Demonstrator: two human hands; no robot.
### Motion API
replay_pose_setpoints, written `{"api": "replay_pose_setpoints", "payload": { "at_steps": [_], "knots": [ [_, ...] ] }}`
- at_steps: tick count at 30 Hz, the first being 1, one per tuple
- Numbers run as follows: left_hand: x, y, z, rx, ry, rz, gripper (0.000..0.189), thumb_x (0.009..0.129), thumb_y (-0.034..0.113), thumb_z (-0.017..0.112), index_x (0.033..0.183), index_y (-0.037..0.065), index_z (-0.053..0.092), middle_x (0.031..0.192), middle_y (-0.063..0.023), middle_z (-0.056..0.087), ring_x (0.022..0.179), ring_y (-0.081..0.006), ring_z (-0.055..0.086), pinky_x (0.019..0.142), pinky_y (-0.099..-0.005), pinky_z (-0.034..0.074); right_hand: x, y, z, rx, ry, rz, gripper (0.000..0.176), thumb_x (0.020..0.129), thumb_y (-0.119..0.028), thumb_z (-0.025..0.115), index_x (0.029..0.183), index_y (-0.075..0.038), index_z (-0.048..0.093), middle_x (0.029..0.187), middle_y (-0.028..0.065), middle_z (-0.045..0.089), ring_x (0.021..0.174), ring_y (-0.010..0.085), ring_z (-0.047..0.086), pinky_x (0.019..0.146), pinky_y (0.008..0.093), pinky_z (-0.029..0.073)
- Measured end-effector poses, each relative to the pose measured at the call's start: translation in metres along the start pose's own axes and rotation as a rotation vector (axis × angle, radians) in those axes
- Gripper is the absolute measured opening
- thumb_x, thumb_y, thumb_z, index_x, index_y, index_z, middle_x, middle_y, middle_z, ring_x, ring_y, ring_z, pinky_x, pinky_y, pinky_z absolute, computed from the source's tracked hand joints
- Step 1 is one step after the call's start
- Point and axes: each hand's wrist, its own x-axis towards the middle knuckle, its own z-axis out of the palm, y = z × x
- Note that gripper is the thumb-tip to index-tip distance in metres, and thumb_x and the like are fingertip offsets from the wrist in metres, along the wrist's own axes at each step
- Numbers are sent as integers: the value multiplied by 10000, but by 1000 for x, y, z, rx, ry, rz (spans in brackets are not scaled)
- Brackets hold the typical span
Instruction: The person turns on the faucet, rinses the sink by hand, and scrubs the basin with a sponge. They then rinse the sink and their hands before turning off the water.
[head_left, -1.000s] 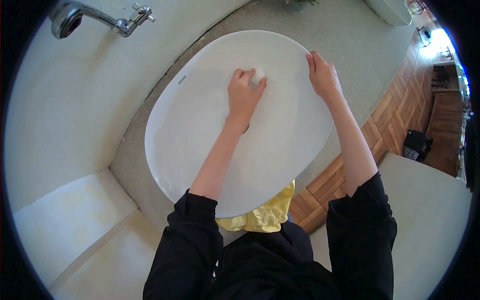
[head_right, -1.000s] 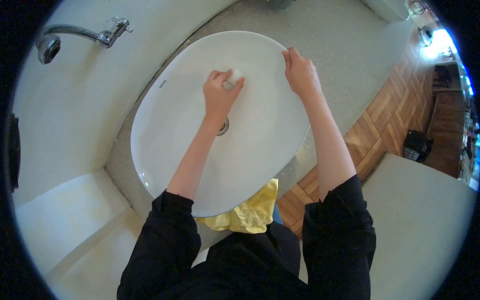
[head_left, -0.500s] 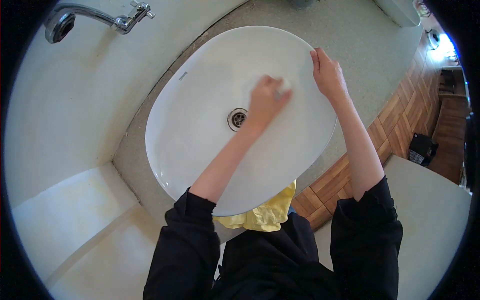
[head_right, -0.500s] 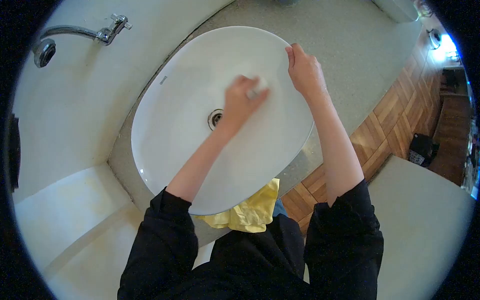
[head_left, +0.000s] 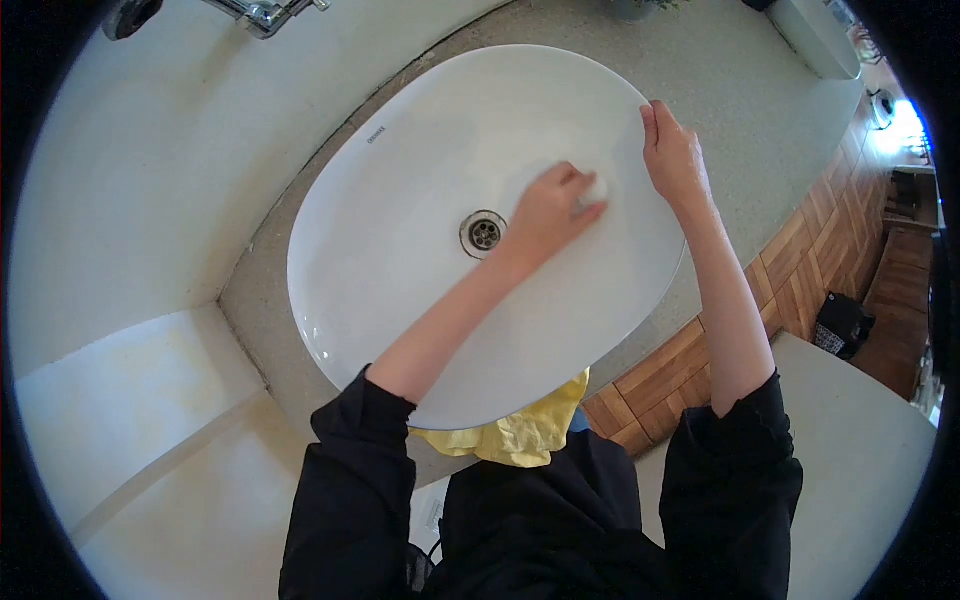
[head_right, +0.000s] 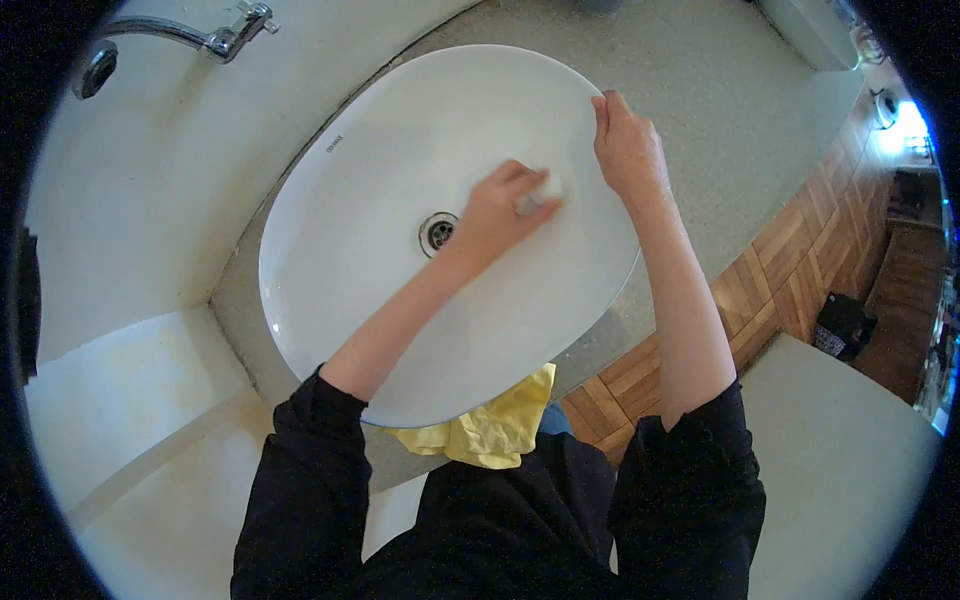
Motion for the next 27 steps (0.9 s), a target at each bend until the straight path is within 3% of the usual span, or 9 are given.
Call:
{"api": "replay_pose_setpoints", "payload": {
  "at_steps": [2, 6, 10, 11, 14, 17, 20, 23, 27],
  "knots": [
    [14, -26, -14, 163, 73, 51, 330, 741, 209, 753, 993, 8, 681, 905, -153, 631, 777, -296, 634, 693, -365, 515, -1, 1, 2, -4, 0, -4, 335, 1000, -333, 361, 1045, -58, 548, 822, 264, 632, 797, 467, 604, 696, 549, 479],
    [31, -31, -21, 232, 248, -47, 334, 722, 190, 765, 983, 1, 678, 903, -157, 633, 780, -298, 636, 690, -366, 516, 0, 0, 0, -12, -17, 19, 342, 999, -336, 363, 1048, -54, 551, 833, 260, 635, 798, 466, 604, 703, 545, 480],
    [-14, 19, -1, -109, -94, -26, 317, 713, 160, 766, 962, -17, 680, 909, -145, 641, 763, -289, 638, 685, -351, 516, 1, -1, -1, 10, 6, 2, 346, 1000, -336, 360, 1054, -54, 553, 834, 254, 639, 806, 461, 605, 709, 537, 483],
    [-15, 10, -2, -48, -75, 68, 318, 707, 154, 771, 963, -12, 682, 882, -144, 636, 750, -282, 637, 678, -344, 513, 0, -1, -2, 10, -2, 8, 346, 1001, -335, 359, 1055, -55, 554, 836, 253, 640, 808, 459, 605, 710, 536, 483],
    [27, -34, -31, 192, 130, 5, 320, 702, 151, 777, 968, 1, 684, 861, -141, 631, 734, -270, 636, 668, -336, 512, 0, -3, -1, 24, -5, 18, 342, 1000, -330, 359, 1048, -54, 556, 837, 248, 642, 812, 457, 605, 711, 534, 483],
    [25, -27, -17, 169, 197, -40, 332, 716, 170, 768, 991, 5, 682, 876, -142, 631, 718, -269, 632, 659, -335, 512, 0, -2, -2, 31, -22, 31, 337, 999, -326, 367, 1031, -50, 556, 832, 245, 642, 808, 456, 606, 709, 534, 484],
    [-15, 11, 8, -40, 29, 40, 347, 726, 189, 758, 1000, -9, 680, 880, -152, 631, 710, -279, 627, 651, -341, 512, -1, -1, -1, 18, -19, 21, 334, 998, -325, 372, 1019, -46, 554, 823, 244, 642, 804, 456, 607, 707, 534, 483],
    [-11, -7, -4, 41, -46, 47, 352, 737, 203, 749, 1006, -11, 678, 867, -152, 629, 702, -277, 617, 650, -337, 510, -3, -1, -2, 12, -5, 22, 334, 998, -325, 371, 1018, -46, 553, 821, 245, 642, 802, 455, 607, 704, 532, 482],
    [37, -42, -33, 284, 216, 112, 341, 739, 211, 753, 988, -12, 682, 838, -148, 626, 681, -264, 617, 628, -335, 511, -2, -5, -3, -1, 3, 25, 337, 998, -328, 368, 1018, -48, 554, 820, 248, 640, 801, 455, 606, 703, 531, 481]
  ]
}}
